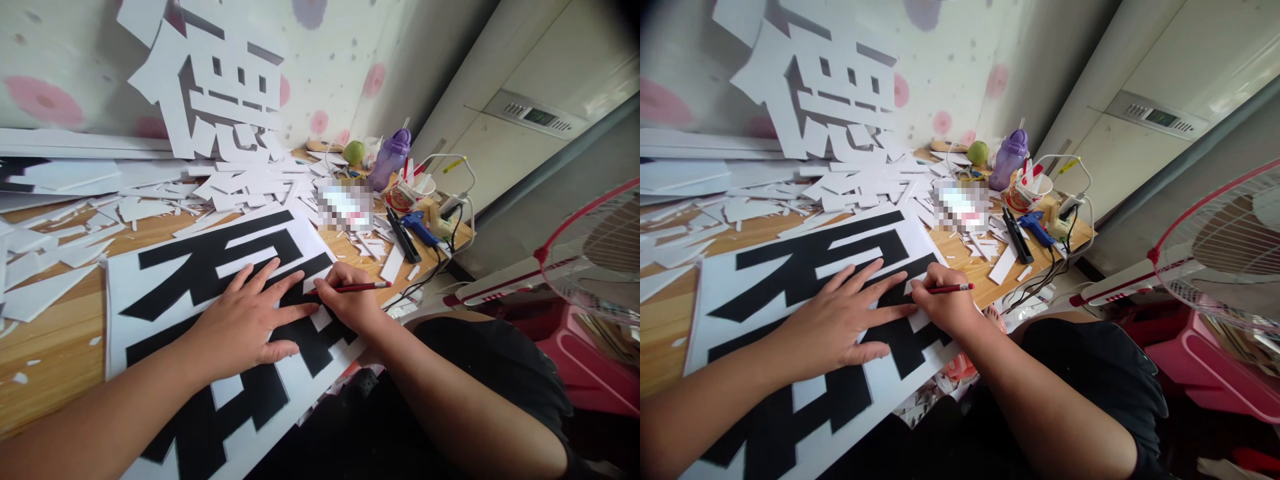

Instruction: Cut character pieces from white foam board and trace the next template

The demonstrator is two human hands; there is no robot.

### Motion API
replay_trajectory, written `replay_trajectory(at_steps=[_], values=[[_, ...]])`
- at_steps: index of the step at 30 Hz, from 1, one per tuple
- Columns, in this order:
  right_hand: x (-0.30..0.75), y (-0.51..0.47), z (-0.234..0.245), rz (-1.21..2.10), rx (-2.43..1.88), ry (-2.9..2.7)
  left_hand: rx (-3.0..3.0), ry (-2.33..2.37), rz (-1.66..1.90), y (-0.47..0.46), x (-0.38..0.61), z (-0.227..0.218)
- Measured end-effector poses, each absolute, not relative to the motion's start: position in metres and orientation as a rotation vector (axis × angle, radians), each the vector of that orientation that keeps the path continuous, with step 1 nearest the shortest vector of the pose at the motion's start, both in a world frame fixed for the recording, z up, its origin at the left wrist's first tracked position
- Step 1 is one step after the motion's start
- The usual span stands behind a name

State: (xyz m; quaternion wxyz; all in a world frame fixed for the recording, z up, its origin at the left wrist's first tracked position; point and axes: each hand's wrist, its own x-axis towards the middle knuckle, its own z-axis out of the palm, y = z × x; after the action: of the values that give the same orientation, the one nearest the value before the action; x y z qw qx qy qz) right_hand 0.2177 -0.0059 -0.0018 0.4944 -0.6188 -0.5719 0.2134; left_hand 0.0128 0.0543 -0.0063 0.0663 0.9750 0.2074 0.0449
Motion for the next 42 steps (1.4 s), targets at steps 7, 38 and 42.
replay_trajectory(at_steps=[7, 38, 42], values=[[0.225, -0.005, -0.002, 0.491, -1.514, -1.352, 2.945, 0.614, 0.188, 0.054, 0.012, -0.007], [0.237, -0.002, -0.005, 0.497, -1.537, -1.289, 2.999, 0.580, 0.290, 0.057, 0.007, -0.015], [0.236, -0.002, -0.006, 0.492, -1.559, -1.302, 3.002, 0.574, 0.305, 0.057, 0.007, -0.016]])
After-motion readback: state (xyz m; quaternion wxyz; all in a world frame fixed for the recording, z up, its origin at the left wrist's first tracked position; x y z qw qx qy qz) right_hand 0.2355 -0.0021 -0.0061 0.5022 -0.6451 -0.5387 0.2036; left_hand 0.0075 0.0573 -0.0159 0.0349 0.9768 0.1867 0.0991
